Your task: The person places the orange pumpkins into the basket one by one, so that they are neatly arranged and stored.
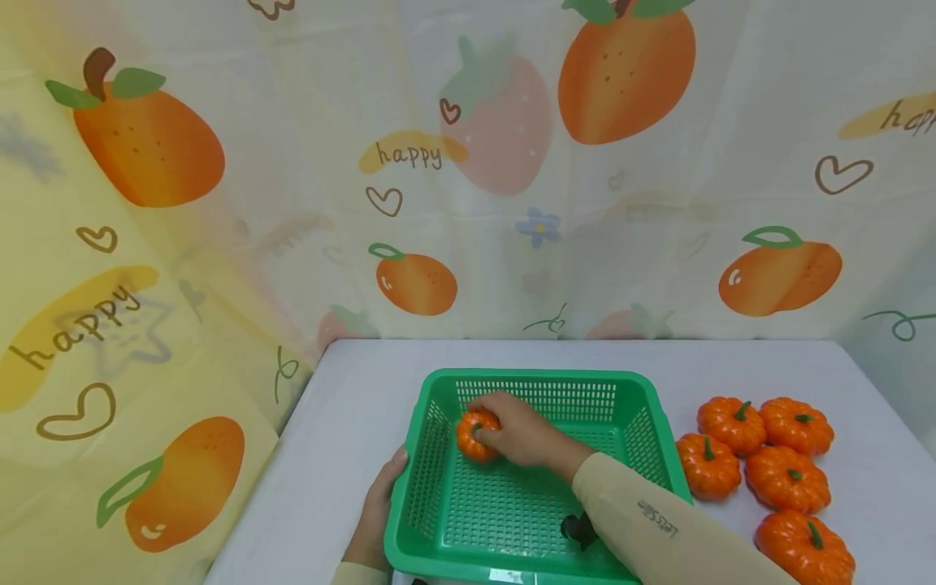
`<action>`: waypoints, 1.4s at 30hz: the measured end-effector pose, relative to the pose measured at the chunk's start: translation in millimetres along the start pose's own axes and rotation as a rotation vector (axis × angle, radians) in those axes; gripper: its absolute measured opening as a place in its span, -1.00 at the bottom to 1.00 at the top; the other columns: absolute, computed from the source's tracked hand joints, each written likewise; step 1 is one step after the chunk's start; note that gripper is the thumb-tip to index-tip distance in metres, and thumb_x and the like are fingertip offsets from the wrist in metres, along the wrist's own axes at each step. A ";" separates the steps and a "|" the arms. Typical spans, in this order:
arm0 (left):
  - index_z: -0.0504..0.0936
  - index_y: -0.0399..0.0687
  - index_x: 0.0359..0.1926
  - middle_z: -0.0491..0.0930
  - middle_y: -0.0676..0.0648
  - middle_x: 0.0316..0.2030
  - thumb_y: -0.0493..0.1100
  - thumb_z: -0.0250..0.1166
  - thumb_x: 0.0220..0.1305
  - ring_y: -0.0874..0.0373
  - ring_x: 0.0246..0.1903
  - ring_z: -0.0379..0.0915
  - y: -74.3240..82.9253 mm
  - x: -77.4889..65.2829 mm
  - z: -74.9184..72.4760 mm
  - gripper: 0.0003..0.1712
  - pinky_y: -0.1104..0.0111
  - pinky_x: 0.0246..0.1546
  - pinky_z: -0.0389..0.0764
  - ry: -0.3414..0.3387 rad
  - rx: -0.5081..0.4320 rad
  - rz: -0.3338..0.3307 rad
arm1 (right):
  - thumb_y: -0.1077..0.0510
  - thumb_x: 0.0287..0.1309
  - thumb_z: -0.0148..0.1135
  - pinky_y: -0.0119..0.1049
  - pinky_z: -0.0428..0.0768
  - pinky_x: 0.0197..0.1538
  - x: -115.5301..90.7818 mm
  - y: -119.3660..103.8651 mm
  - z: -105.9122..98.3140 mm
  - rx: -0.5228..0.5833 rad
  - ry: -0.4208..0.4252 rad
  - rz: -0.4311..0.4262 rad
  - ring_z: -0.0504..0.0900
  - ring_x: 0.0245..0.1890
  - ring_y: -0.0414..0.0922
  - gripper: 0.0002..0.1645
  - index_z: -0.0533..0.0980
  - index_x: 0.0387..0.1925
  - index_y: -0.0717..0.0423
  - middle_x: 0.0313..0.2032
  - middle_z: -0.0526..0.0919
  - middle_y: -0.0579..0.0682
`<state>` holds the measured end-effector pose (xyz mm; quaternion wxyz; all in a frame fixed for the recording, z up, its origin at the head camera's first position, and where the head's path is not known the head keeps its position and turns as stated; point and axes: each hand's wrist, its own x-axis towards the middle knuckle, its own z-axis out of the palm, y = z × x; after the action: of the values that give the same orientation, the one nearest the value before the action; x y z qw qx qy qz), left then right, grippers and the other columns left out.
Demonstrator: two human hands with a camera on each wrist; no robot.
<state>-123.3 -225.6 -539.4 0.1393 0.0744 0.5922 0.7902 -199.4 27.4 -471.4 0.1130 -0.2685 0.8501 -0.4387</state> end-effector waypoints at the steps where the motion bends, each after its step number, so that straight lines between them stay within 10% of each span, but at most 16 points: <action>1: -0.19 0.09 0.80 -0.13 -0.25 0.72 0.25 -0.26 0.69 -0.33 0.65 -0.16 -2.5 1.2 -1.2 -0.15 -0.06 0.47 0.25 -0.004 0.014 0.011 | 0.24 0.50 0.36 0.02 0.64 0.17 0.3 1.0 0.8 -0.014 -0.006 0.005 0.59 0.12 0.02 -0.56 0.58 0.32 0.27 0.19 0.61 0.09; 30: -0.04 0.15 0.80 -0.05 -0.17 0.72 0.28 -0.17 0.66 -0.31 0.64 -0.12 0.2 1.1 5.6 -0.15 -0.05 0.43 0.31 0.074 -0.009 -0.009 | 0.18 0.52 0.37 0.03 0.64 0.18 -0.1 4.3 3.0 -0.043 -0.027 0.029 0.57 0.11 0.01 -0.46 0.53 0.43 0.18 0.17 0.54 0.07; 42: -0.18 0.10 0.80 -0.18 -0.20 0.73 0.26 -0.22 0.68 -0.29 0.67 -0.30 -0.7 2.1 2.2 -0.13 -0.04 0.51 0.11 -0.003 -0.009 0.012 | 0.21 0.50 0.38 0.20 0.42 0.44 1.7 4.0 -5.7 -0.018 0.004 -0.007 0.46 0.40 0.17 -0.46 0.54 0.43 0.19 0.36 0.53 0.15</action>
<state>-124.6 -222.7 -539.5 0.1358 0.0787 0.5881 0.7934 -204.7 32.3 -471.1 0.1074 -0.2714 0.8533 -0.4321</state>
